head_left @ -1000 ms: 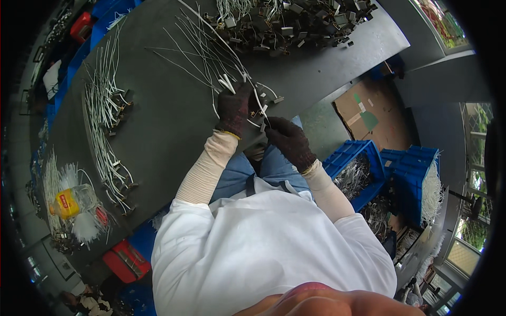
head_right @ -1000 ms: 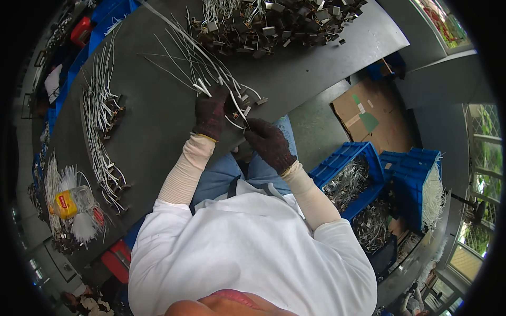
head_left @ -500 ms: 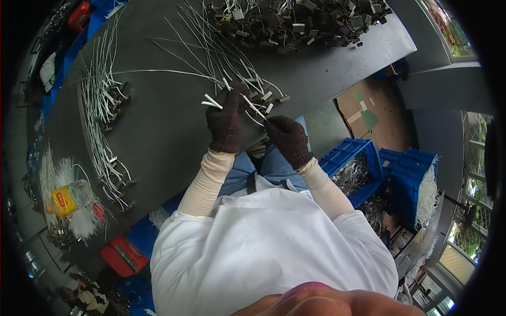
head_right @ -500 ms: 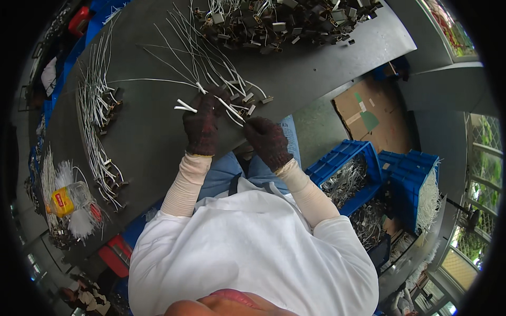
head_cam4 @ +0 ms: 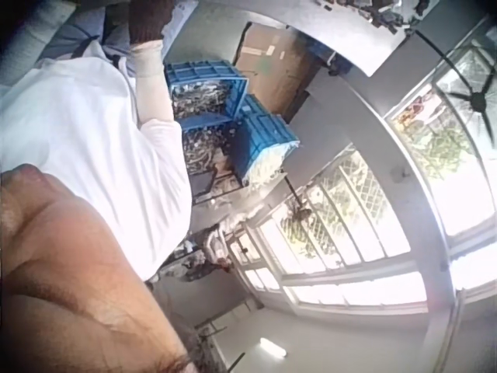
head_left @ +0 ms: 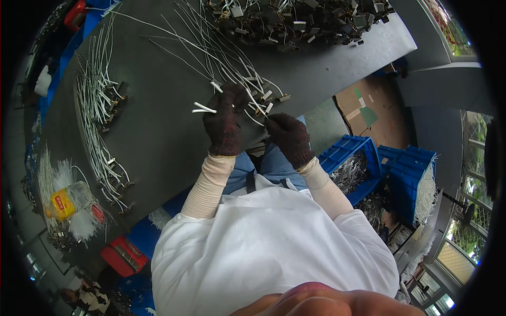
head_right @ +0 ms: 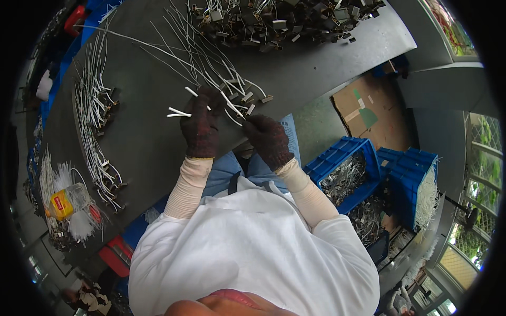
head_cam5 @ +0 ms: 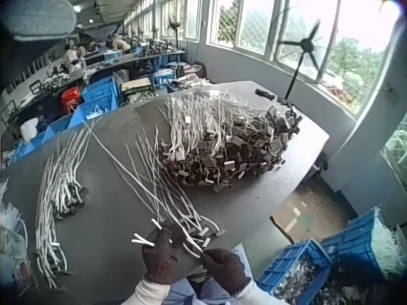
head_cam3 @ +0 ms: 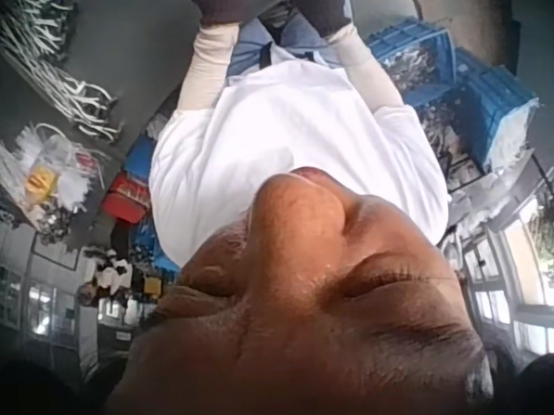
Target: The person retrieves white plastic sleeves from a blue bin and slides them onto the wires of metal components on the table by hand.
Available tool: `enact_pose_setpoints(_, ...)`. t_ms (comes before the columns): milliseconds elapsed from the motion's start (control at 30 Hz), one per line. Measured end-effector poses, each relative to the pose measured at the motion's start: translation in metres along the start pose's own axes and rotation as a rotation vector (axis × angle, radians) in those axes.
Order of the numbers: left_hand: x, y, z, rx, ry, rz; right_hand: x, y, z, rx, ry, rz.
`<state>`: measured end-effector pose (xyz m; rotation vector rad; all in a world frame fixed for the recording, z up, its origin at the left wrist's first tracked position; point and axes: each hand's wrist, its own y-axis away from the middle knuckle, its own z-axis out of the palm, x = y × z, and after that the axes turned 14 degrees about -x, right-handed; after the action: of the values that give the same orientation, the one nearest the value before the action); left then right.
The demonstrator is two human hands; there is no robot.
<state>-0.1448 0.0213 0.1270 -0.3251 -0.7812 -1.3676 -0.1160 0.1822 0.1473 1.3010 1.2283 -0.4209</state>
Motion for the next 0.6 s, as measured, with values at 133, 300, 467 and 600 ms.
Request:
enact_pose_setpoints(133,-0.009,-0.007,-0.008,-0.023,-0.467,0.028,0.012,-0.006,0.004,0.06,0.261,-0.223)
enact_pose_setpoints(300,0.01,-0.025,-0.01,-0.159,-0.337,-0.147,0.03,-0.004,0.005,0.131,0.564,-0.511)
enact_pose_setpoints(467,0.008,-0.004,0.003,-0.213,-0.153,-0.002,0.026,-0.013,0.01,0.085,0.151,-0.244)
enact_pose_setpoints(600,-0.004,0.003,0.001,-0.089,-0.139,0.006,0.024,-0.021,0.004,0.124,0.349,-0.273)
